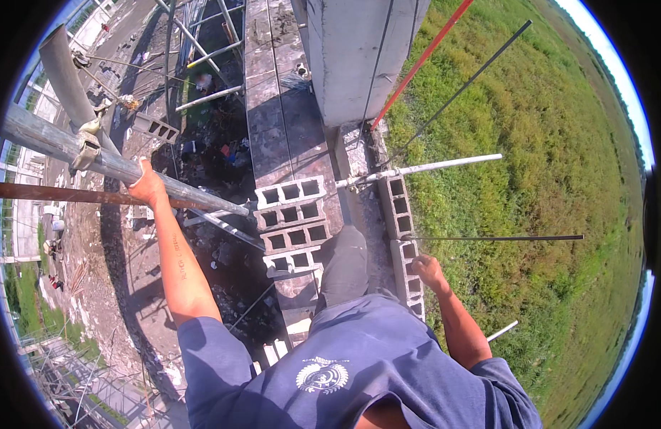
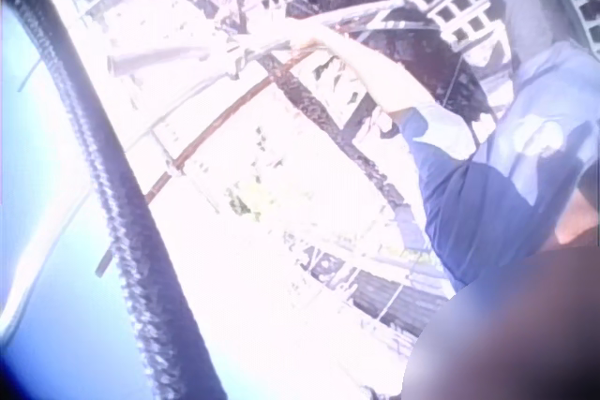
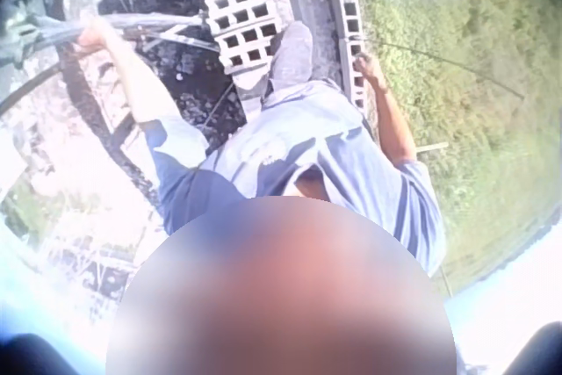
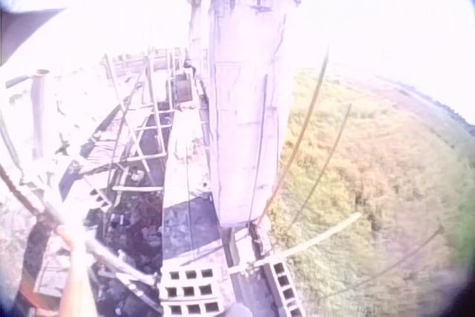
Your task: The person repeatedly climbs down from a scaffold to retrieve a concrete block, carries it back up, and places it on a partially built wall. They use a trowel to apply mortar between blocks and adjust their position as the wall grows.
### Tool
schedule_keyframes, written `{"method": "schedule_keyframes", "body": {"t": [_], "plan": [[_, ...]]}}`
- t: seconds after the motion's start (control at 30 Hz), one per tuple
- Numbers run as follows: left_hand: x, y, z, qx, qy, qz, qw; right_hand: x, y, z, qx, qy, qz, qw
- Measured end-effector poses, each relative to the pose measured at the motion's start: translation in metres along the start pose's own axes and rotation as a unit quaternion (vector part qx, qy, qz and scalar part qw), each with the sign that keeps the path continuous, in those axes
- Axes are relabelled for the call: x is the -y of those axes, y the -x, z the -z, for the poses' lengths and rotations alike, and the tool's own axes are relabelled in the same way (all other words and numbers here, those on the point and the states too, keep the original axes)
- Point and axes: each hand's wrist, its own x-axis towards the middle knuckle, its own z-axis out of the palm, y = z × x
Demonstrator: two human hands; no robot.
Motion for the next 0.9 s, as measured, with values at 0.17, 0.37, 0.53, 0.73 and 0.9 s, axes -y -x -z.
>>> {"method": "schedule_keyframes", "body": {"t": [0.17, 0.37, 0.53, 0.73, 0.9], "plan": [[0.006, 0.004, 0.009, 0.02, 0.032, -0.031, 0.999, 0.025, -0.033, 0.01, 0.007, -0.036, -0.078, 0.996], [-0.002, 0.016, 0.019, 0.001, 0.074, -0.002, 0.997, 0.08, -0.166, 0.004, 0.048, -0.16, -0.041, 0.985], [-0.003, 0.023, 0.027, -0.002, 0.153, 0.018, 0.988, 0.193, -0.3, -0.008, 0.034, -0.04, 0.151, 0.987], [-0.02, 0.029, 0.037, -0.058, 0.17, 0.152, 0.972, 0.313, -0.372, -0.016, 0.121, -0.184, 0.281, 0.934], [-0.029, 0.041, 0.043, -0.078, 0.085, 0.137, 0.984, 0.359, -0.398, -0.026, 0.2, -0.109, 0.193, 0.954]]}}
